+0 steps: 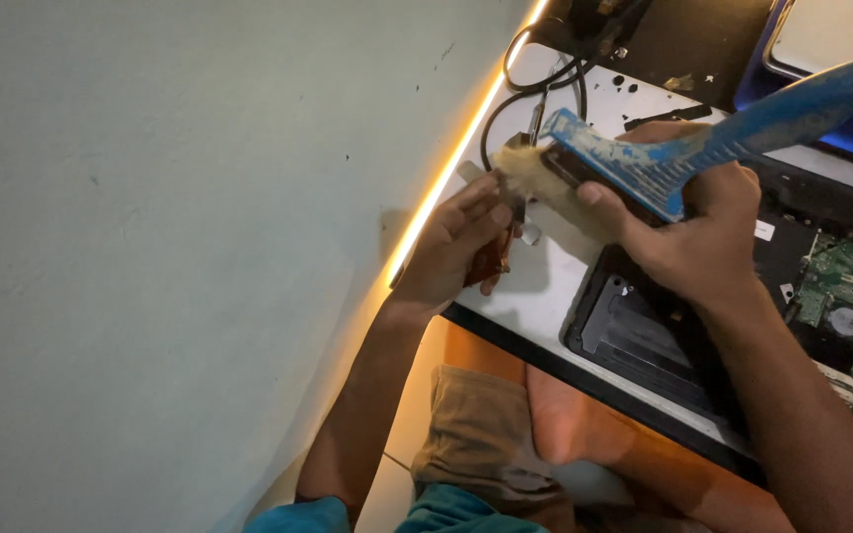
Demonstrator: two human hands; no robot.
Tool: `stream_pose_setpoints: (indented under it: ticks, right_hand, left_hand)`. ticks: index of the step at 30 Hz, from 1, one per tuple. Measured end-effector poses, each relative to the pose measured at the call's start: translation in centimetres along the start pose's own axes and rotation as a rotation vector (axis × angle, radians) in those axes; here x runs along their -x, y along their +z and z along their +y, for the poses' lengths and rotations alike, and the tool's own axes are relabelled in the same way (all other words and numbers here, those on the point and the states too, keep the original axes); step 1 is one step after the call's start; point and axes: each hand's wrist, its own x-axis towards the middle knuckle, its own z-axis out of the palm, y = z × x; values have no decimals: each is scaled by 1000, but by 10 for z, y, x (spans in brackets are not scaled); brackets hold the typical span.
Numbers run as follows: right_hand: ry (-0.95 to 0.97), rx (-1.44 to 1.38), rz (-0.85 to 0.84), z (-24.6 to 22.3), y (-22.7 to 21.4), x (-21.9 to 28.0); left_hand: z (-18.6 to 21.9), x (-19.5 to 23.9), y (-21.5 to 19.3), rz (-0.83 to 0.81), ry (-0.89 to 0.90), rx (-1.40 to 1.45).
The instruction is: The person removes screws from a disassembled laptop using a screwdriver, detaches a metal bracket, and then cleans the bracket with a brush. The person works on the laptop's internal components on a desk.
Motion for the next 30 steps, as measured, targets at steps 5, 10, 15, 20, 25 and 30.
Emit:
stream_pose_setpoints:
  ticks: [5, 10, 15, 20, 25, 30]
  right_hand:
    - [-76, -58, -65, -4, -6, -5]
    - [5, 14, -67, -8, 2, -5]
    - [-38, 2, -127, 7, 1, -4]
    - [-9, -81, -157, 7, -2, -6]
    - [95, -31, -149, 12, -5, -10]
    - [37, -112, -45, 17, -3, -4]
  left_hand:
    - [-2, 0, -2, -20, 42, 33]
    - [5, 1, 1, -28, 1, -5]
    - [7, 2, 2, -56, 14, -11]
    - [6, 4, 4, -12, -1, -2]
    - [11, 4, 6, 16, -43, -66]
    - [9, 5, 7, -3, 5, -10]
